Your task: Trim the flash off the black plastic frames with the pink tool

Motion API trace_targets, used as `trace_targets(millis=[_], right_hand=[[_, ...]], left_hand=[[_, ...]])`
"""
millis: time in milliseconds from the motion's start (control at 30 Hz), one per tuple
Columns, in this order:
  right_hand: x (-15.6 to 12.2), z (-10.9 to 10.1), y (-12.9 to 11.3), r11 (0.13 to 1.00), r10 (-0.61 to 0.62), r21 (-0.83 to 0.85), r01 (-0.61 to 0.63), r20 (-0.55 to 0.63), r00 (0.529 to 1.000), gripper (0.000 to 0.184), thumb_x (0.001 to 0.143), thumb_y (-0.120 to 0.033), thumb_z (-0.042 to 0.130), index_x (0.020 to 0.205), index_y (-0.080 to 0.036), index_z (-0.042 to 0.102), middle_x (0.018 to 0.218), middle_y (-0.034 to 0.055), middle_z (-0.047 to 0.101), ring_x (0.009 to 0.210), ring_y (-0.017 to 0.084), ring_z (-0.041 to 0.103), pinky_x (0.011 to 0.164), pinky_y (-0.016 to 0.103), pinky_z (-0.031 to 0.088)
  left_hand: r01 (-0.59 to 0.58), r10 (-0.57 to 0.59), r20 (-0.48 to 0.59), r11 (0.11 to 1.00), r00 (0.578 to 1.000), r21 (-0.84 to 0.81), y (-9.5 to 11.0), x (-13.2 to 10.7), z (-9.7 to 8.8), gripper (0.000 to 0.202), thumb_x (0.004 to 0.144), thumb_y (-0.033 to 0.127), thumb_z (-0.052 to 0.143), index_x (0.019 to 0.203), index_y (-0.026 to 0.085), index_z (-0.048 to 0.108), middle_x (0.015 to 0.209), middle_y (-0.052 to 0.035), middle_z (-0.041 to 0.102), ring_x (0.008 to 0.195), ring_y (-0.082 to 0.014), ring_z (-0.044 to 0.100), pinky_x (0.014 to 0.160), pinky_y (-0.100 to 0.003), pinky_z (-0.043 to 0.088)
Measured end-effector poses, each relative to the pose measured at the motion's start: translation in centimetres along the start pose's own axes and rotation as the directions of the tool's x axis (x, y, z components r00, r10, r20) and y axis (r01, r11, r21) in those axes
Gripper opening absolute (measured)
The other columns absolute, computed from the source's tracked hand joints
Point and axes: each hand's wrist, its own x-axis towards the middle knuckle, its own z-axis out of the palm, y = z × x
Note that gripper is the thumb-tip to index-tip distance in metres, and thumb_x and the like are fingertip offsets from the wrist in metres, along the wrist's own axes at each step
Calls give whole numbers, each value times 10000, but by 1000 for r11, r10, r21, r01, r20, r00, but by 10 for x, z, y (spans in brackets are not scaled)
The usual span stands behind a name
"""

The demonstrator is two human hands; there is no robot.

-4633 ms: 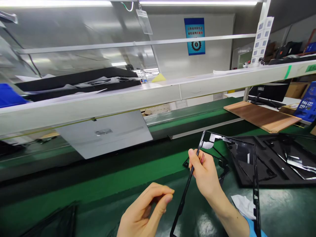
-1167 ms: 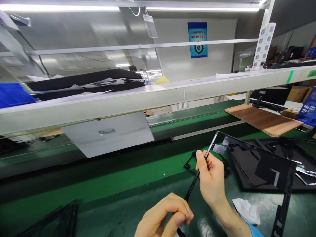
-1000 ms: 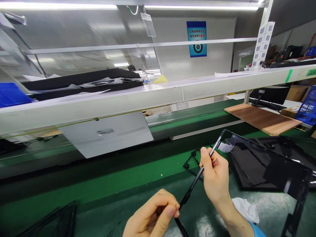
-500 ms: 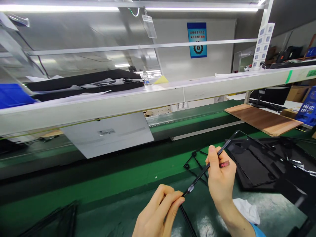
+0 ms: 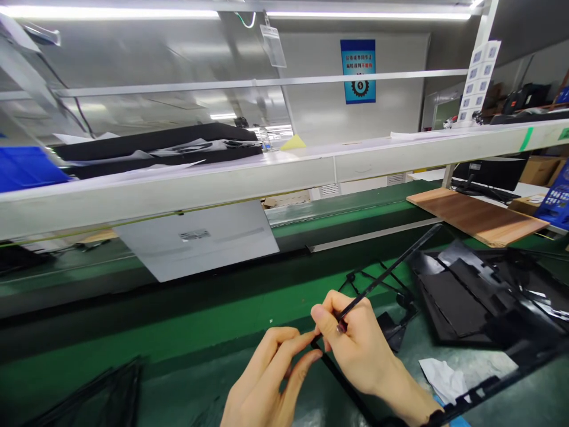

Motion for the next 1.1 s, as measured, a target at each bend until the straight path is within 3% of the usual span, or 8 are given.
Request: trace_targets(millis=[200,367,467,567,667,867,1000,1100], right_hand=[[1,-3,4,995,18,104,0,-168,986,581,1122,-644,574,741,-206,593,566,-60,494,490,102,454,509,258,317],[3,-1,1,985,28,172,4,-180,983,604,1088,-667,621,707,-201,582,584,-60,470,477,92,445,485,244,316],[2,2,0,980,37,200,-3,-166,985,600,1078,-673,634,714,-200,578,611,-55,482,499,92,448,493,238,336],[0,5,1,979,51,203,-19,-152,987,604,1088,-676,616,716,-202,580,594,-58,475,497,94,436,490,242,328],[-2,6,1,980,49,196,-19,-146,988,598,1102,-667,599,724,-204,584,581,-59,466,494,96,436,486,246,309],[-7,5,2,988,-4,150,30,-172,985,541,1144,-599,564,766,-213,590,586,-60,474,501,103,440,494,263,302],[-12,6,4,992,-128,-17,128,-214,968,496,1185,-502,518,790,-215,606,634,-58,460,536,108,418,525,284,317],[-13,7,5,983,-173,-91,157,-219,960,492,1196,-472,497,789,-217,604,658,-54,451,557,112,421,538,287,333]], left_hand=[[10,-10,-4,997,1000,-70,7,7,-20,202,1122,202,592,1001,239,750,975,-42,661,742,-131,667,718,-220,586],[5,-27,-90,974,996,-228,15,7,-15,301,1144,322,581,904,233,739,1266,-133,734,1096,-248,747,911,-356,636],[-55,-4,-118,870,993,-490,23,9,1,300,1168,406,535,974,251,704,1058,-84,799,1136,-260,771,971,-382,639],[-70,-25,-144,784,989,-617,27,12,10,254,1174,405,521,1017,262,659,823,-20,720,849,-196,730,826,-319,614],[-18,-94,-168,824,981,-567,27,13,6,277,1167,398,555,952,242,636,780,-7,637,712,-160,606,670,-266,501],[143,-185,-81,918,979,-369,23,10,-1,283,1137,328,611,886,230,698,767,5,625,650,-141,576,604,-247,466],[59,-82,-123,982,989,-179,18,5,6,182,1115,194,624,1033,245,778,914,-21,728,785,-155,698,750,-245,558],[-48,36,-150,996,988,-79,14,1,8,186,1105,114,615,1093,241,752,928,-19,737,810,-160,685,791,-260,556]])
